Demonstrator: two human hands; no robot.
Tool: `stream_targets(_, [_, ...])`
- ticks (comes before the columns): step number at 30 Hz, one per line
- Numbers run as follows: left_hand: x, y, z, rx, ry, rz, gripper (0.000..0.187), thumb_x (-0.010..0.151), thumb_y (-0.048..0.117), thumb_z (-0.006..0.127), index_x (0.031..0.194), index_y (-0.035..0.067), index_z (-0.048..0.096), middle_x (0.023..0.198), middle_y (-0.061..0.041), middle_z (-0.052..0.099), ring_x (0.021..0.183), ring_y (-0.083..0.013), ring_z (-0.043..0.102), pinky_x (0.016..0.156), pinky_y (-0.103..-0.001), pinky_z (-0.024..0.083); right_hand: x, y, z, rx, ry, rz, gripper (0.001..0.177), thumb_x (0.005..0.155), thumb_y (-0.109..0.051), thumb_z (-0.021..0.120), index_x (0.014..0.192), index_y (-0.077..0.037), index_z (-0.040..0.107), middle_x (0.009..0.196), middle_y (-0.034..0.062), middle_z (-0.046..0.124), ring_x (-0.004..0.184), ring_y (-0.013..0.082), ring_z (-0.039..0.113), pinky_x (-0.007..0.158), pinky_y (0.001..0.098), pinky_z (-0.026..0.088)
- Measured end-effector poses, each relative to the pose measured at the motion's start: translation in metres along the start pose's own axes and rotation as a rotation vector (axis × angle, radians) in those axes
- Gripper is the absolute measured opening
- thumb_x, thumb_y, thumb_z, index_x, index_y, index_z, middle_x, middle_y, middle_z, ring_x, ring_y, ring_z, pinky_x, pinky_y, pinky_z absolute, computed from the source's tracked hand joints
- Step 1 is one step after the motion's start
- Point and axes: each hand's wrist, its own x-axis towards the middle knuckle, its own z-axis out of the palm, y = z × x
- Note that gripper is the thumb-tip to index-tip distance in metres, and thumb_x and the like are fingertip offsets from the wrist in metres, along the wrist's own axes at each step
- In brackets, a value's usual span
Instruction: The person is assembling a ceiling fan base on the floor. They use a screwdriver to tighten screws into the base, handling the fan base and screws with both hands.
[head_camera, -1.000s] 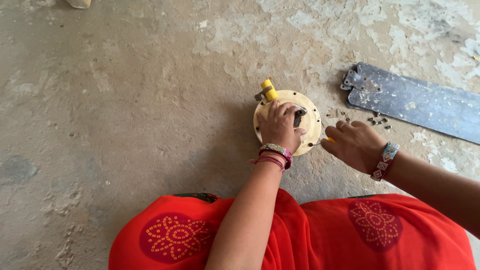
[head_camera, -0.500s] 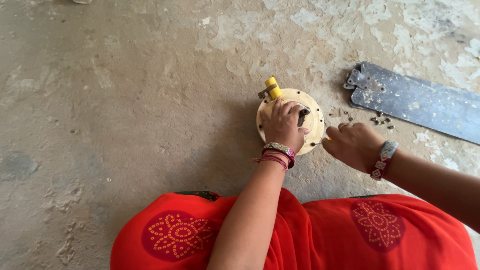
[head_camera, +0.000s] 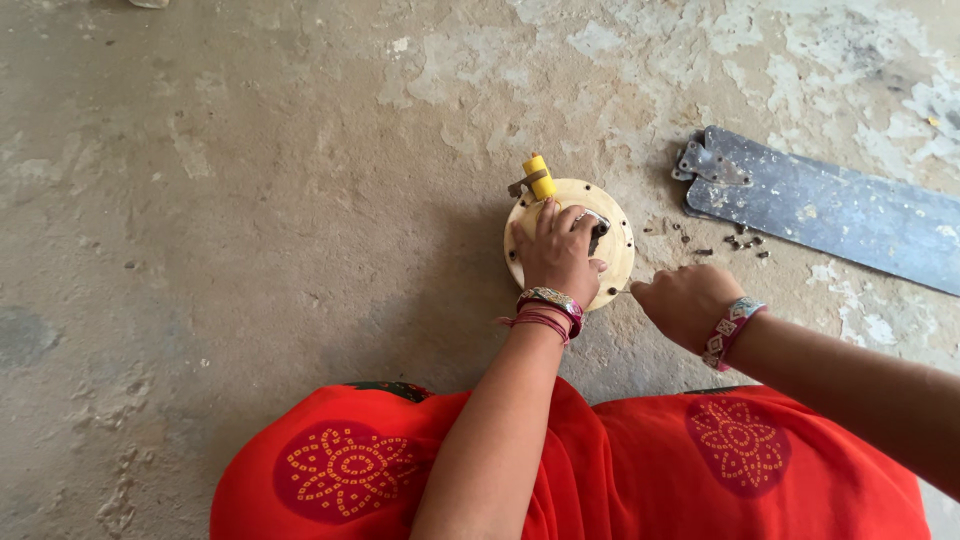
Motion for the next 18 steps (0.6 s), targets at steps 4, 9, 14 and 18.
stream_targets(4, [-0.002,0.002,0.0,-0.009,0.003,0.0,0.064,0.075,0.032,0.086,0.133,0.023,0.06,0.148,0.005,0.049,0.151,-0.0247,0.026,0.12,-0.07,0.014,-0.002,-0.005,0.004,0.106,-0.02,0.052,0.023,0.107,-0.027,0.043,0.112,-0.015,0.062,0.07,0.0057,0.07,0.064,0.0168,0.073,0.054,0.0346,0.057])
stream_targets(9, [-0.001,0.003,-0.002,-0.012,0.004,0.0,0.063,0.075,0.033,0.086,0.132,0.022,0.061,0.148,0.005,0.048,0.151,-0.0246,0.026,0.12,-0.069,0.013,0.0,-0.008,0.004,0.263,0.003,0.126,0.024,0.103,-0.025,0.045,0.099,-0.015,0.067,0.074,0.007,0.071,0.066,0.0194,0.072,0.06,0.038,0.059])
stream_targets(14, [-0.003,0.004,-0.003,0.007,0.005,0.028,0.062,0.075,0.032,0.086,0.131,0.021,0.061,0.147,0.004,0.049,0.151,-0.0241,0.027,0.12,-0.07,0.015,0.002,-0.01,0.004,0.488,-0.013,0.229,0.032,0.1,-0.025,0.045,0.083,-0.014,0.07,0.077,0.0075,0.073,0.069,0.022,0.072,0.065,0.0416,0.059])
stream_targets(18, [-0.004,0.007,-0.005,0.01,0.008,0.029,0.062,0.073,0.031,0.086,0.13,0.024,0.062,0.147,0.004,0.049,0.15,-0.0243,0.027,0.119,-0.071,0.013,0.0,-0.011,0.001,0.604,0.015,0.255,0.036,0.099,-0.025,0.045,0.077,-0.011,0.071,0.078,0.0117,0.075,0.073,0.0281,0.073,0.07,0.0444,0.059])
